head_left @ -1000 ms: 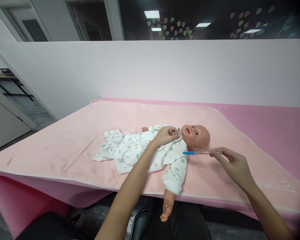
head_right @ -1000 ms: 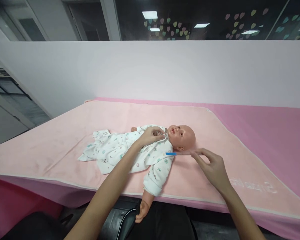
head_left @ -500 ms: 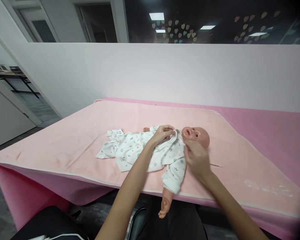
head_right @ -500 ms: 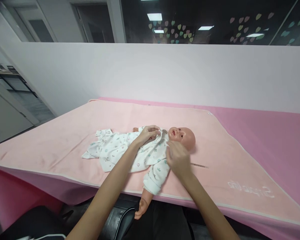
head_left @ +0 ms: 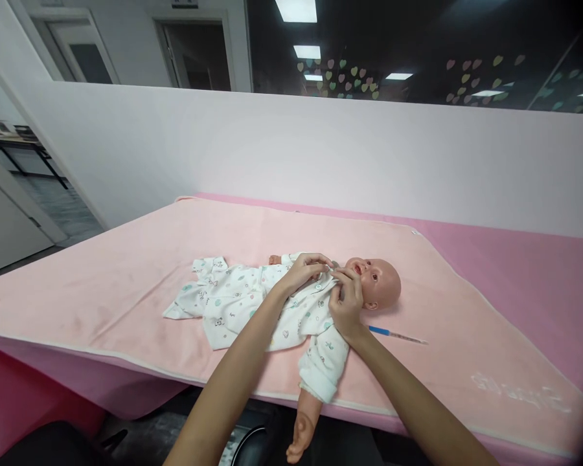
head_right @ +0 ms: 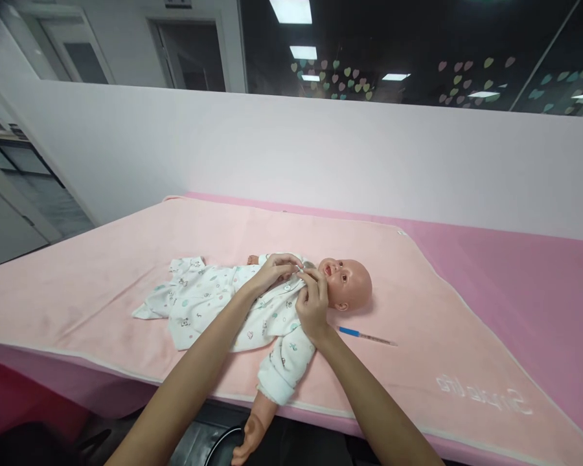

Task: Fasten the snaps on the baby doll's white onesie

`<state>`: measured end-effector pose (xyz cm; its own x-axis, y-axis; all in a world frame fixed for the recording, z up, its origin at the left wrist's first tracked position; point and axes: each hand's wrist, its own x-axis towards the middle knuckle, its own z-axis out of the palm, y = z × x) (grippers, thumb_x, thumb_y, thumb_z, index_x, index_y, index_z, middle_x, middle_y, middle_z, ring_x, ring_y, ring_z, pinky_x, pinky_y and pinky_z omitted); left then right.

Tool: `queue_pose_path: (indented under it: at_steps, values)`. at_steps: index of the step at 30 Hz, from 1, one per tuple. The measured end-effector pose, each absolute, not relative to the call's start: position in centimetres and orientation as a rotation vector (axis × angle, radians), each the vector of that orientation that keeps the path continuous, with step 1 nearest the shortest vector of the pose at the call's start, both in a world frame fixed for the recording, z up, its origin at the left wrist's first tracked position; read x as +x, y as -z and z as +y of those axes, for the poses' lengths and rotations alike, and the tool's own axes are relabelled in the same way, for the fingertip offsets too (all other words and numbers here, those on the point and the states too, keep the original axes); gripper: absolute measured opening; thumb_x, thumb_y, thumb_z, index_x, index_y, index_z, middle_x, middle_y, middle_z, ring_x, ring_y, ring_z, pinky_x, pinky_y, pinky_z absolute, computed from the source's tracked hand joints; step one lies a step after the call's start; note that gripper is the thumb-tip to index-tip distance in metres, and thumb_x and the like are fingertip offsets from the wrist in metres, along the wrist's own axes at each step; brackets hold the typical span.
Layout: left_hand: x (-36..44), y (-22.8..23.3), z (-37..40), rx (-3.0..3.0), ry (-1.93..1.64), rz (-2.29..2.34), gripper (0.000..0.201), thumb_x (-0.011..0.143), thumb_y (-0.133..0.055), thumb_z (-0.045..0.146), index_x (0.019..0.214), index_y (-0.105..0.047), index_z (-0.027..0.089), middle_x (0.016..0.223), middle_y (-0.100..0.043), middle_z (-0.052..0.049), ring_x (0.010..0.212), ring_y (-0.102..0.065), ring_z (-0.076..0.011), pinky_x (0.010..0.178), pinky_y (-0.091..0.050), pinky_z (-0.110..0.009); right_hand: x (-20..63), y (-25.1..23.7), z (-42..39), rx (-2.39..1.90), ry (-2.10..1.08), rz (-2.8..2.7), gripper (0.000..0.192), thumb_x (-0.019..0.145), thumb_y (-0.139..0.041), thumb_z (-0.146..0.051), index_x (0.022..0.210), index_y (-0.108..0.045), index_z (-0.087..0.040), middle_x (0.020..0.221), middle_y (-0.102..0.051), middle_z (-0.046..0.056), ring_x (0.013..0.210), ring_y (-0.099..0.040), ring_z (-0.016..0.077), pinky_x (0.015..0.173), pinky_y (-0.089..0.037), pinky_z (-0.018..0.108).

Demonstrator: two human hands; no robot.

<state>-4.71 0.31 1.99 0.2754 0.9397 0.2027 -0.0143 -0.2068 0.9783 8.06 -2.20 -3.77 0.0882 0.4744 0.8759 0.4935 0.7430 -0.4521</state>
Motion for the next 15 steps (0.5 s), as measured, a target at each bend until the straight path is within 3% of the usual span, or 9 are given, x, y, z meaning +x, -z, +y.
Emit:
queue_pose_path:
  at_steps: [6,11,15]
  values:
    - [-4.83,-1.67,0.35,1.625,-1.001,0.899,0.020,0.067,-0.058,0.021,0.081,-0.069,0.012,0.052,-0.048,0.002,0.046,-0.032,-0.0051,0.045,-0.023,-0.020,8.31,3.52,-2.12,-0.774,0.051,-1.428,0.020,0.083,-0.042,-0.012,0.096,-0.053,-0.023,0.095,-0.056,0.007,0.096,-0.056,0.0174,0.090,-0.048,0.041]
    - [-4.81,-2.06,0.02,1.535,-1.009,0.871,0.029,0.066,-0.064,0.024,0.092,-0.068,0.011,0.070,-0.062,-0.004,0.056,-0.045,-0.0070,0.050,-0.031,-0.019,8.30,3.37,-1.71,-0.760,0.055,-1.464,0.018,0.084,-0.045,-0.014,0.097,-0.055,-0.022,0.096,-0.059,0.006,0.096,-0.057,0.0174,0.092,-0.047,0.043]
    - [-4.85,-2.25,-0.02,1.472,-1.022,0.894,0.032,0.064,-0.068,0.023,0.093,-0.067,0.010,0.064,-0.061,-0.003,0.049,-0.042,-0.0038,0.047,-0.029,-0.017,8.23,3.35,-1.54,-0.695,0.090,-1.469,0.020,0.083,-0.047,-0.010,0.098,-0.056,-0.020,0.098,-0.059,0.006,0.098,-0.057,0.0161,0.093,-0.047,0.041]
